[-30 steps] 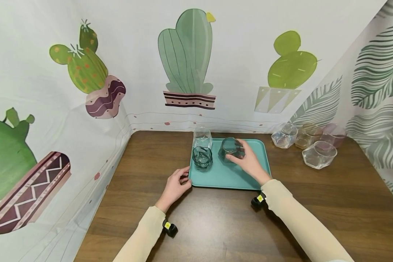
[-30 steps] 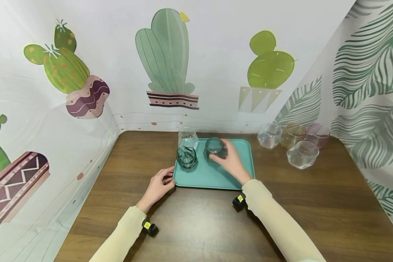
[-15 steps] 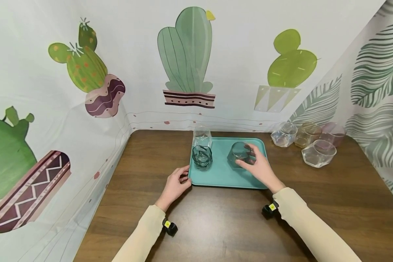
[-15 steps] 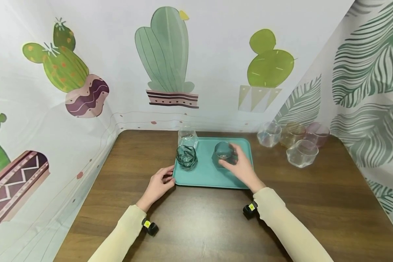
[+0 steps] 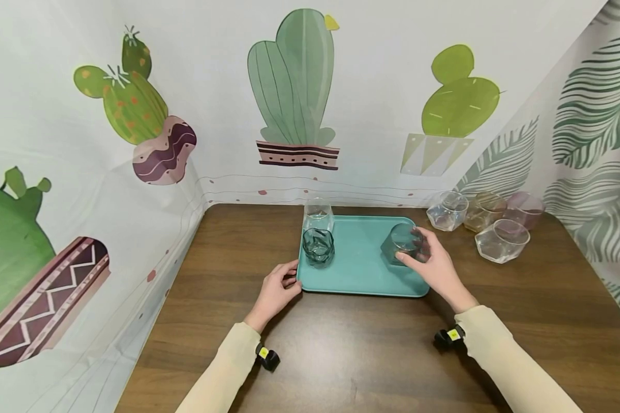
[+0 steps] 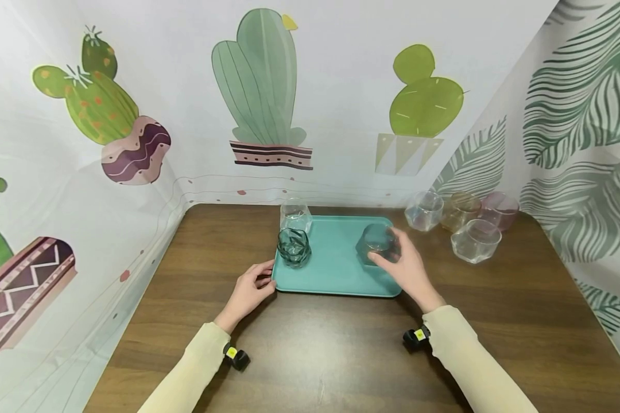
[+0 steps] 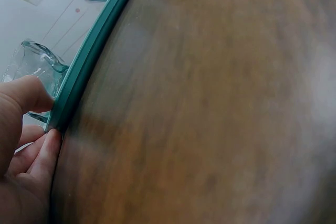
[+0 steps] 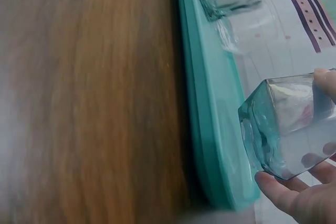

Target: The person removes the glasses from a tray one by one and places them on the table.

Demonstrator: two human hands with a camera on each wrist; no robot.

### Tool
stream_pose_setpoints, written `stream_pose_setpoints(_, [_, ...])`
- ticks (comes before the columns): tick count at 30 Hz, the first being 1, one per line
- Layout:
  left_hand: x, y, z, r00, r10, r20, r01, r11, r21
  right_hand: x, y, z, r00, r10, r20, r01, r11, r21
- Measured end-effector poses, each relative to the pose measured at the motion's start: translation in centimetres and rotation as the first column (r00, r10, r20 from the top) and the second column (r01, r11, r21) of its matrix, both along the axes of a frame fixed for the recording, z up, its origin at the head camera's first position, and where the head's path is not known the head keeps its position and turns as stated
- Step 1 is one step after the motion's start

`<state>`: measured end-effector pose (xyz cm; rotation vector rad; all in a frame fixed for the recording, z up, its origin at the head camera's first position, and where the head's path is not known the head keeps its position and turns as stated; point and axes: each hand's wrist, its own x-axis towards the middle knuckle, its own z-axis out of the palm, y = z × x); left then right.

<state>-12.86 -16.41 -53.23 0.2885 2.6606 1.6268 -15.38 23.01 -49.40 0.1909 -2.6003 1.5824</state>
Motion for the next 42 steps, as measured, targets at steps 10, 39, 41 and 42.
stream_pose_setpoints(10, [0.0, -0.1, -0.1, 1.0, 0.007, 0.008, -0.007, 1.0, -0.003, 0.5, 3.0, 1.1, 0.997, -0.078, -0.022, 0.078, 0.997, 0.001])
stream_pose_setpoints(39, [0.0, 0.0, -0.1, 1.0, -0.003, -0.003, 0.003, 1.0, 0.004, 1.0, 5.8, 0.5, 0.878, -0.479, -0.016, 0.478, 0.874, 0.088])
stream_pose_setpoints(41, [0.0, 0.0, 0.0, 1.0, -0.003, 0.001, 0.003, 1.0, 0.003, 0.9, 5.8, 0.3, 0.872, -0.489, -0.022, 0.489, 0.868, 0.09])
stream_pose_setpoints(42, [0.0, 0.0, 0.0, 1.0, -0.003, 0.001, 0.003, 1.0, 0.002, 0.9, 5.8, 0.2, 0.869, -0.494, -0.025, 0.494, 0.865, 0.091])
